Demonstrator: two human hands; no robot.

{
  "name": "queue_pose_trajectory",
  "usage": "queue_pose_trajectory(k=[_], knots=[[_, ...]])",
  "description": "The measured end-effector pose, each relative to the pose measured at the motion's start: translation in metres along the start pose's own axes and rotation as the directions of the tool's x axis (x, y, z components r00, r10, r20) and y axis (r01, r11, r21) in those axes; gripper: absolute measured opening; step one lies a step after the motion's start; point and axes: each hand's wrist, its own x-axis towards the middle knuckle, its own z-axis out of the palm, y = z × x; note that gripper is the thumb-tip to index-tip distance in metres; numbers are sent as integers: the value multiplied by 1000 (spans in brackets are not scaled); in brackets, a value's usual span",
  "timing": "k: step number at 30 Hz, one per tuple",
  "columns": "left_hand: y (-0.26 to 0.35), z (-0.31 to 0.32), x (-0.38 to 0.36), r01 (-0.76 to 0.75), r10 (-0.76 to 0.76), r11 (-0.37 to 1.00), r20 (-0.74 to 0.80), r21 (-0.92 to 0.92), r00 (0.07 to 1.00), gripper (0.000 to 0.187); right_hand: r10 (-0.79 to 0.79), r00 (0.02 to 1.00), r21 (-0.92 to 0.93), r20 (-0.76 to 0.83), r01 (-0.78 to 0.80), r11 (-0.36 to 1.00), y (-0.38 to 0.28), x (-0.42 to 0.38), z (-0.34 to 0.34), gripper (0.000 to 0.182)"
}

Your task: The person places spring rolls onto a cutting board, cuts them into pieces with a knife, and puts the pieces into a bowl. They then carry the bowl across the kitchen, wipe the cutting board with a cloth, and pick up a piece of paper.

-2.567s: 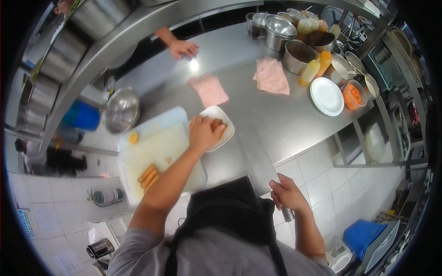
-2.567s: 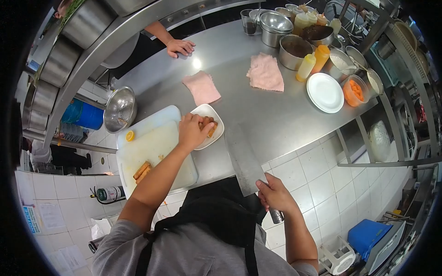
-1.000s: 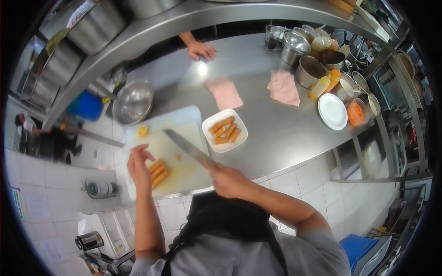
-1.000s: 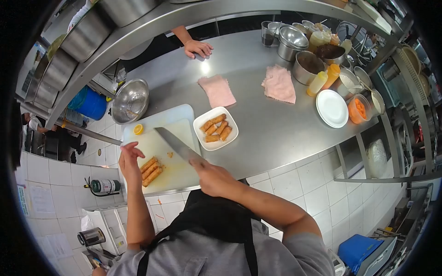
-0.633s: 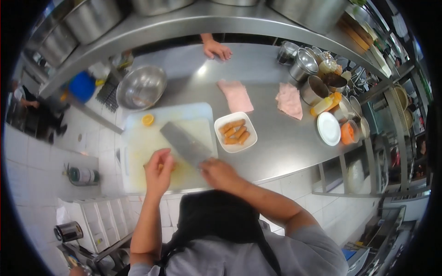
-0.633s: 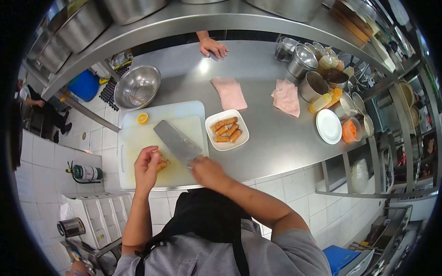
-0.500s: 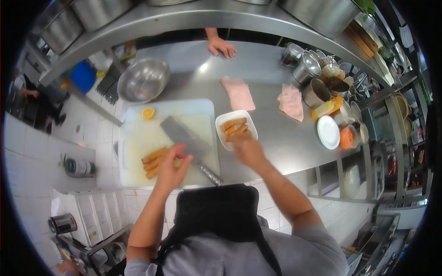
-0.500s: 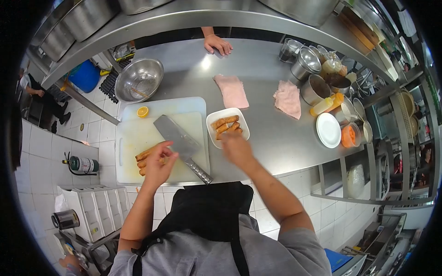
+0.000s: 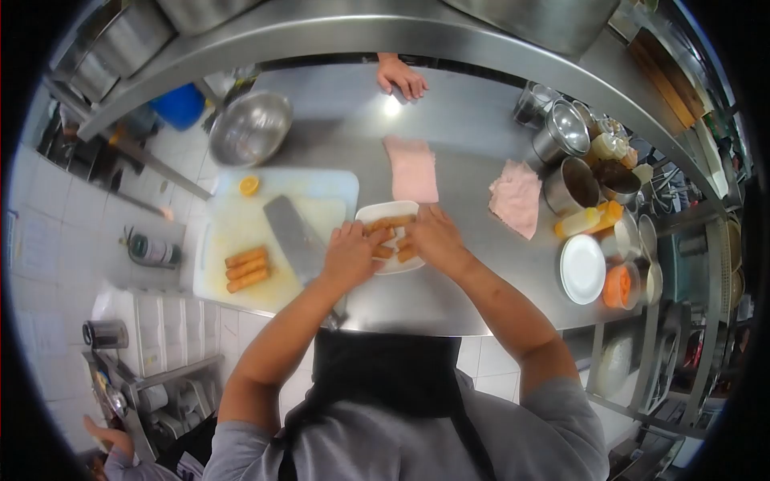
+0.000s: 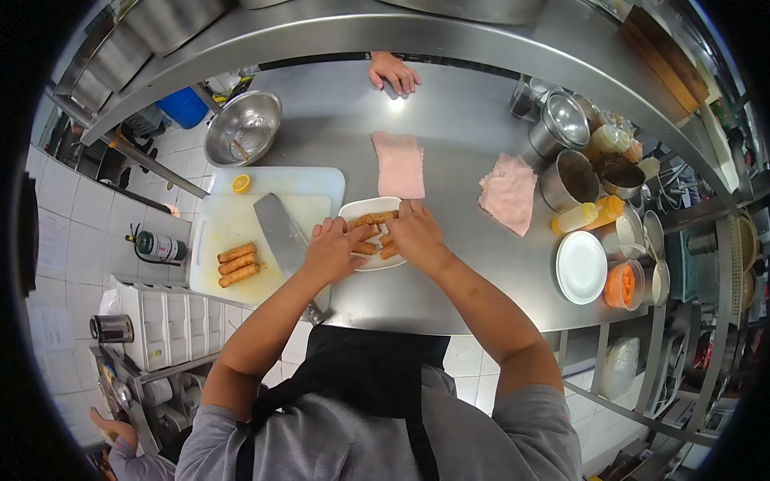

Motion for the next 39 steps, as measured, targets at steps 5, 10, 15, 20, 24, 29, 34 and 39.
queue_pose_trajectory(k=[5, 10, 15, 20, 24, 29, 34, 39], knots=[[11, 11, 6, 64, -61, 994, -39, 84, 997, 55, -3, 993, 9, -117, 4, 1000, 15, 2, 10, 12], [14, 17, 6, 49, -37, 988, -87, 146, 995, 55, 10, 990, -11, -141, -11, 1000, 20, 1, 2, 13], [23, 11, 8, 104, -92, 990, -125, 96, 988, 53, 15, 986, 111, -169, 4, 994, 31, -10, 14, 12], [22, 17, 8, 162, -152, 983, -120, 81, 981, 53, -49, 983, 166, -179, 79, 983, 23, -35, -2, 18], [22, 30, 13, 100, -80, 986, -146, 134, 986, 49, -71, 980, 95, -184, 90, 991, 23, -37, 12, 29], [25, 16, 6, 113, -89, 991, -269, 75, 959, 44, -4, 987, 121, -158, 23, 992, 15, -38, 3, 36], [4, -38, -33, 229, -276, 960, -392, -163, 877, 41, -44, 975, 171, -219, 83, 982, 10, -29, -8, 53], [-78, -71, -120, 463, -538, 839, -569, -287, 622, 41, -2, 962, 217, -274, 63, 974, 6, -28, 4, 46]])
